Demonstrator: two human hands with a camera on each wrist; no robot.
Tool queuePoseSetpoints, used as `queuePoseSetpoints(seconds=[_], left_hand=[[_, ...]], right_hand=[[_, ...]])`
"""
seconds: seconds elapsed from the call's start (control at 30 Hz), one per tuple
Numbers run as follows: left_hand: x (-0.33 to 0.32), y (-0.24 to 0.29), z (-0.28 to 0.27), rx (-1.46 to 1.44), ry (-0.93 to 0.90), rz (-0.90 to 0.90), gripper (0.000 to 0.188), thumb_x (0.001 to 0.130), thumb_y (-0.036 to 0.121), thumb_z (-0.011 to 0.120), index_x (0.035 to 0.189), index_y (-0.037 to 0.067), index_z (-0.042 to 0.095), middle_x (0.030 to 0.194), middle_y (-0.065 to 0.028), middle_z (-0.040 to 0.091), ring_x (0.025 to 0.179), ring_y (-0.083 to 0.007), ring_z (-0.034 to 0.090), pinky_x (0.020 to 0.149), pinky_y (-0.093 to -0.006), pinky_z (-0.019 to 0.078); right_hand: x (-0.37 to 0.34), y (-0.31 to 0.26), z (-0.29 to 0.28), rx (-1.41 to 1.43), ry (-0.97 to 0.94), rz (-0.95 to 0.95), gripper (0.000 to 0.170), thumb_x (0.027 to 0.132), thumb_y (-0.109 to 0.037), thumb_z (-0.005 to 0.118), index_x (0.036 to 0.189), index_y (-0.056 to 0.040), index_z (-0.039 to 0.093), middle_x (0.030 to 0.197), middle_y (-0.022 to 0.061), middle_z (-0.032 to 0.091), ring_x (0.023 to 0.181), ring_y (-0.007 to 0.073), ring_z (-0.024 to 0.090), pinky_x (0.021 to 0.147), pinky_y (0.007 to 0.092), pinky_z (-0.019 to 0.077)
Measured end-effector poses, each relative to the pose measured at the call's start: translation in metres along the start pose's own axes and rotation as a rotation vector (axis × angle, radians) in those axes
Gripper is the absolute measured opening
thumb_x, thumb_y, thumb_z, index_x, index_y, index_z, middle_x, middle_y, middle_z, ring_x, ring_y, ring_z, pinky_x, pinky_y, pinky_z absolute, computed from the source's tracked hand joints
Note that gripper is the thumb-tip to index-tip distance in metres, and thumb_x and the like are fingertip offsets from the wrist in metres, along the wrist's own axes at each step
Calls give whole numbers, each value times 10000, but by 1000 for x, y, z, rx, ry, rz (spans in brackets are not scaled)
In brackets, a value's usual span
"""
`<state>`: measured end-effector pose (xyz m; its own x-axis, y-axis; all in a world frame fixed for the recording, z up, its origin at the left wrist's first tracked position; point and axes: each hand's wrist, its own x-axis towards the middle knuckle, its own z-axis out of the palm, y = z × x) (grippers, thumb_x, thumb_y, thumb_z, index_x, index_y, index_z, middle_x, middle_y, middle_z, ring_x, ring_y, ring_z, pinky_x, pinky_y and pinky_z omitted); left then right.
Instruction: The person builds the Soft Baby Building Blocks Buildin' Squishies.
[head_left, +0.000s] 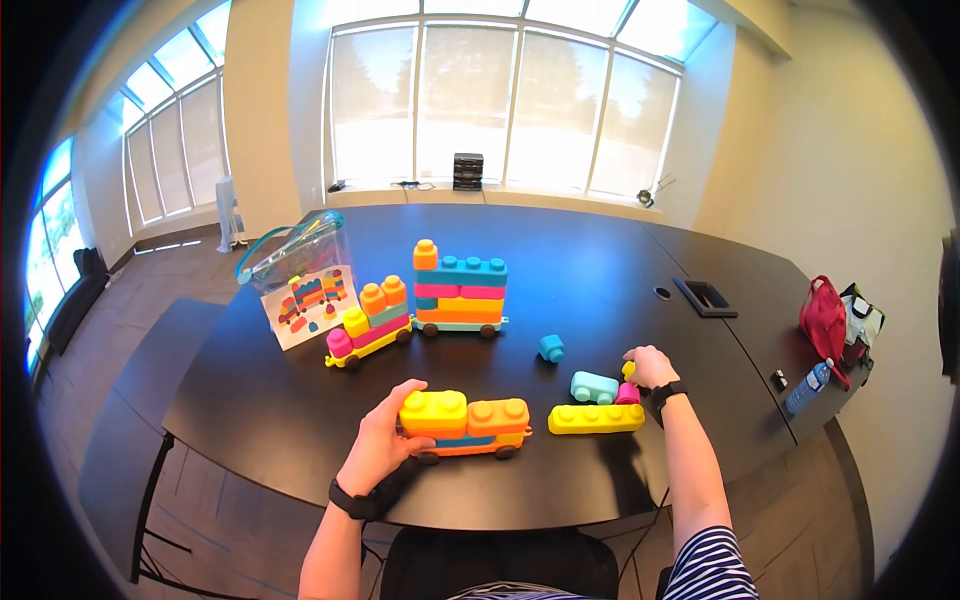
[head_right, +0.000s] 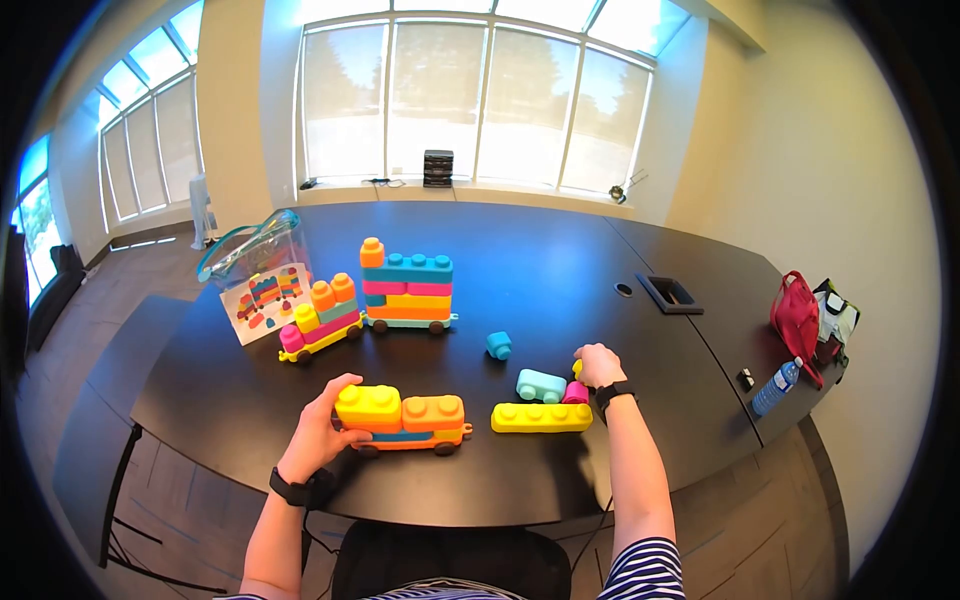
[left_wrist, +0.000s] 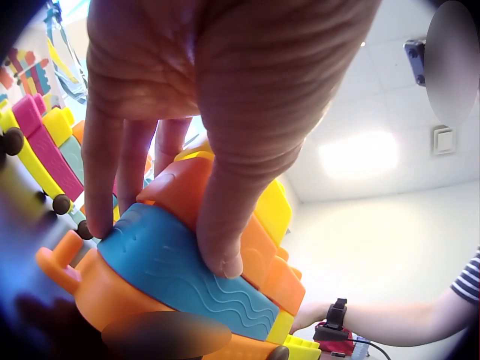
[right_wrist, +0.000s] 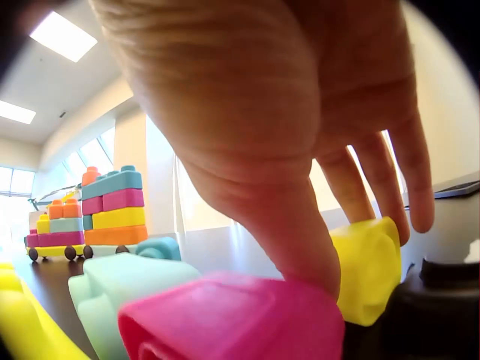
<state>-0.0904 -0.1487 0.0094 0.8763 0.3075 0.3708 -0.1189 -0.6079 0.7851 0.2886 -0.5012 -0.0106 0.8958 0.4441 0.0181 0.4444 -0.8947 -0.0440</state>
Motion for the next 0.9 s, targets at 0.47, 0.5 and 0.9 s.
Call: queuePoseSetpoints(seconds=[0.47,0.5,0.9], left_hand=[[0,-9,4,-2,-11,-3,822,742,-40,899,1442,157,516,1211,-119,696,1027,-249,726,854,-358,629],[-1,-11,4,-13,-10,-16,834,728,-30,906,1443,160,521,1232,-126,695,1048,-283,724,869,-370,625],[-1,-4,3,9,11,18,835,718,-10,913,1439,164,530,1244,-139,697,1092,-320,723,905,-390,620]], right_hand=[[-107,-200,-53,999,120,-835,485,866,-52,820,1304,-30,613,1207,111,679,1126,229,711,978,371,594],[-115,-207,-56,1001,69,-844,497,879,-42,814,1334,-23,615,1228,107,680,1136,220,707,998,364,587],[-114,-216,-41,898,24,-907,496,849,2,789,1322,-17,640,1206,142,707,1134,283,711,1000,378,580]])
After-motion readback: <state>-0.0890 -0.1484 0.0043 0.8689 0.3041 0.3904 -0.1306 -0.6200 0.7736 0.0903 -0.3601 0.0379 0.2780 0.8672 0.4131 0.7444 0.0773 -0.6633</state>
